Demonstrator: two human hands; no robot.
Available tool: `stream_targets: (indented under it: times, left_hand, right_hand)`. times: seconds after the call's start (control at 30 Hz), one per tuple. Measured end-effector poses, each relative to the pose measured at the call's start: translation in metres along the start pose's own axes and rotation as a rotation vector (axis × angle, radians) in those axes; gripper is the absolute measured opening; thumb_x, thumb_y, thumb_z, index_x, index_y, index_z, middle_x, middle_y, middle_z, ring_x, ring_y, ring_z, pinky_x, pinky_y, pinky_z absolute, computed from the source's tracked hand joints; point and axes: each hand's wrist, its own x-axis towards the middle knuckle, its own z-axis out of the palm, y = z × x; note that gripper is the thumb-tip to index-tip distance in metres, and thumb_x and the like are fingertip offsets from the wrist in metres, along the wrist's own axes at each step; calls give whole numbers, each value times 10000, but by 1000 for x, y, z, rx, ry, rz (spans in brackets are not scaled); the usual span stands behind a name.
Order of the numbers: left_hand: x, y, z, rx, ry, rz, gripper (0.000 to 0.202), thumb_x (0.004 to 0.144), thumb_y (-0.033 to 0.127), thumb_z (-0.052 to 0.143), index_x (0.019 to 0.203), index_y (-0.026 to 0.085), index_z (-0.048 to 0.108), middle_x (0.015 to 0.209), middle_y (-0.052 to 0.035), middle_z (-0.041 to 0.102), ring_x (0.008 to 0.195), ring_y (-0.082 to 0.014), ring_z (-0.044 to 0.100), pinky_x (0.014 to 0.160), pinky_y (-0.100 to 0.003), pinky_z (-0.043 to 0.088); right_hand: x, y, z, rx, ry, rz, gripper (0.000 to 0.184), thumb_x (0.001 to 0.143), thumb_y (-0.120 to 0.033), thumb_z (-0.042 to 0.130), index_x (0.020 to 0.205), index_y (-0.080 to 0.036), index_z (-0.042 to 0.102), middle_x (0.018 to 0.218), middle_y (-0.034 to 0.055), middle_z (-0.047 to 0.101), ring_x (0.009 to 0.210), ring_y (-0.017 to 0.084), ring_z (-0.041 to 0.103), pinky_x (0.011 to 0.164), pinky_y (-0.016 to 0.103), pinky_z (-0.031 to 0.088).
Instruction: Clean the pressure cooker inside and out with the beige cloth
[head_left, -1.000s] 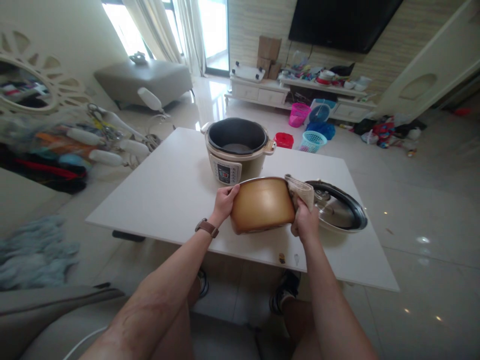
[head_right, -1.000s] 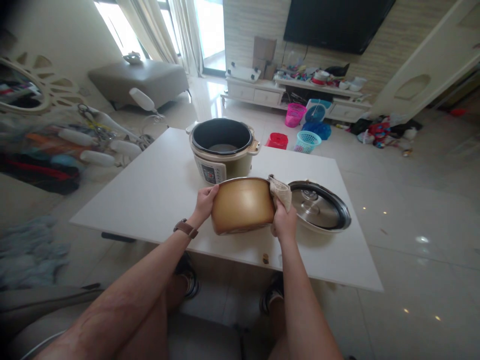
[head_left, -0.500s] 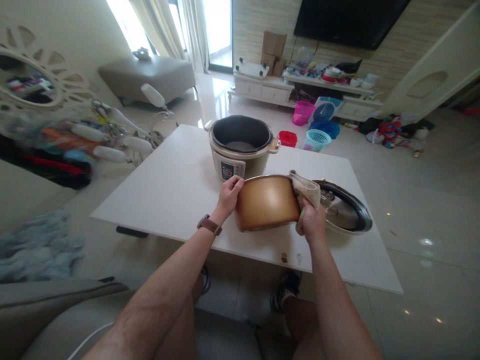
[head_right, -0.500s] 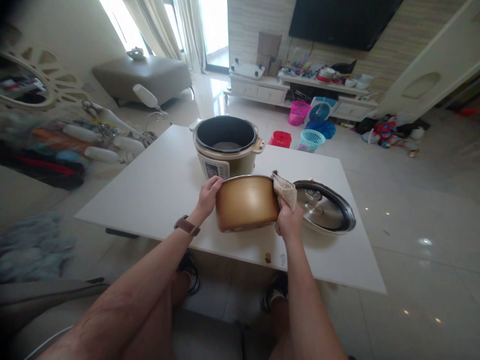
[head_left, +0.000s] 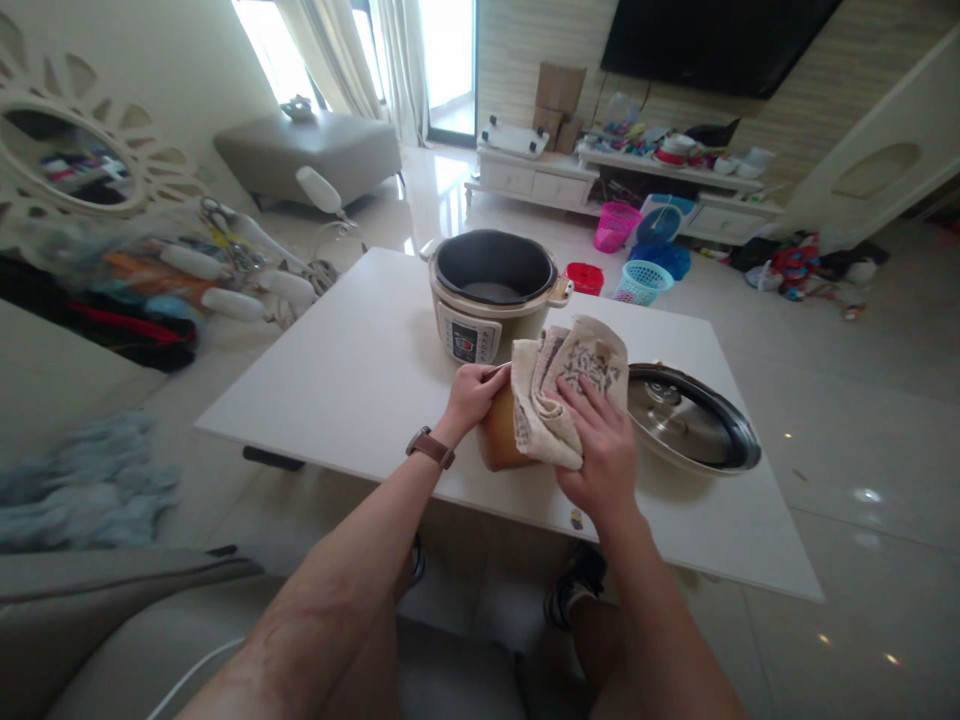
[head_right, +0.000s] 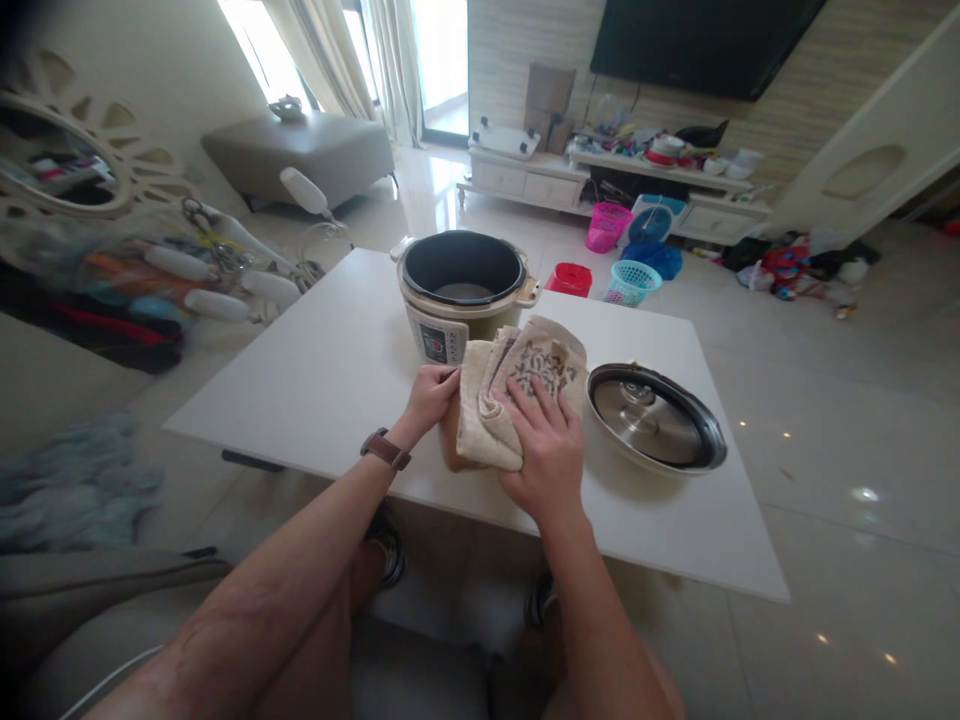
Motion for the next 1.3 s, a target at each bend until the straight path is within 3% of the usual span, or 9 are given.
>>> stream_targets:
  times: [0.1, 0.2, 0.37, 0.57, 0.7, 0.83, 1.03, 1.17, 1.3]
  left_hand:
    - [-1, -1, 2, -9, 22, -25, 694, 869, 714, 659, 536, 210, 317, 571, 27, 260, 586, -97, 239, 551, -304, 156]
    - [-1, -5, 3, -29, 39, -17, 719, 855, 738, 663, 536, 217, 283, 571, 30, 234, 573, -90, 215, 542, -305, 135]
    - [1, -20, -1, -87, 64, -58, 771, 780, 846, 657, 522, 229, 273, 567, 36, 233, 571, -87, 201, 531, -299, 128]
    - [-4, -42, -5, -103, 76, -111, 768, 745, 923, 593, 534, 237, 320, 564, 36, 261, 579, -103, 229, 526, -293, 163]
    - [-4, -34, -11, -88, 49, -54, 685, 808, 820, 607, 563, 229, 364, 588, 25, 317, 613, -125, 299, 560, -285, 250]
    - [-1, -12, -12, -106, 61, 21, 604, 843, 685, 668, 574, 221, 391, 608, 24, 328, 613, -124, 303, 567, -289, 245]
    - [3, -7, -3, -109, 113, -65, 765, 807, 789, 681, 490, 230, 265, 545, 35, 219, 541, -88, 181, 524, -309, 106]
    - [3, -16, -6, -107, 118, -73, 780, 785, 803, 698, 467, 225, 282, 512, 40, 225, 507, -74, 181, 496, -294, 87]
    - [1, -24, -13, -132, 135, -89, 770, 774, 781, 715, 455, 227, 285, 482, 43, 245, 482, -66, 194, 472, -280, 91]
  right_hand:
    - [2, 19, 2, 122, 159, 140, 570, 836, -312, 657, 1400, -276, 730, 1514, 78, 683, 1486, 368, 561, 1268, 553, 385]
    - [4, 42, 6, 293, 335, 387, 479, 887, -396, 667, 1304, -187, 775, 1358, 142, 768, 1332, 365, 677, 1181, 529, 474]
    - [2, 79, 17, 486, 479, 721, 498, 843, -511, 690, 1149, -136, 813, 1140, 130, 826, 1208, 364, 719, 1142, 540, 493]
    - [-2, 99, 23, 517, 479, 774, 486, 850, -528, 682, 1134, -158, 820, 1139, 116, 822, 1197, 346, 717, 1123, 532, 509]
    - [0, 96, 20, 522, 464, 806, 517, 841, -535, 672, 1156, -151, 818, 1178, 115, 815, 1193, 341, 719, 1111, 521, 515]
    - [2, 92, 21, 509, 483, 784, 482, 825, -532, 681, 1085, -151, 825, 1092, 103, 830, 1154, 342, 726, 1102, 508, 515]
    - [2, 75, 19, 439, 441, 679, 464, 859, -503, 661, 1098, -142, 827, 1100, 131, 834, 1153, 358, 733, 1100, 513, 523]
    - [0, 47, 12, 326, 301, 446, 478, 928, -418, 633, 1310, -165, 770, 1336, 153, 775, 1281, 351, 703, 1150, 514, 513]
    - [-6, 20, 7, 65, 141, 81, 583, 900, -312, 626, 1476, -239, 678, 1586, 82, 619, 1553, 359, 485, 1281, 563, 382]
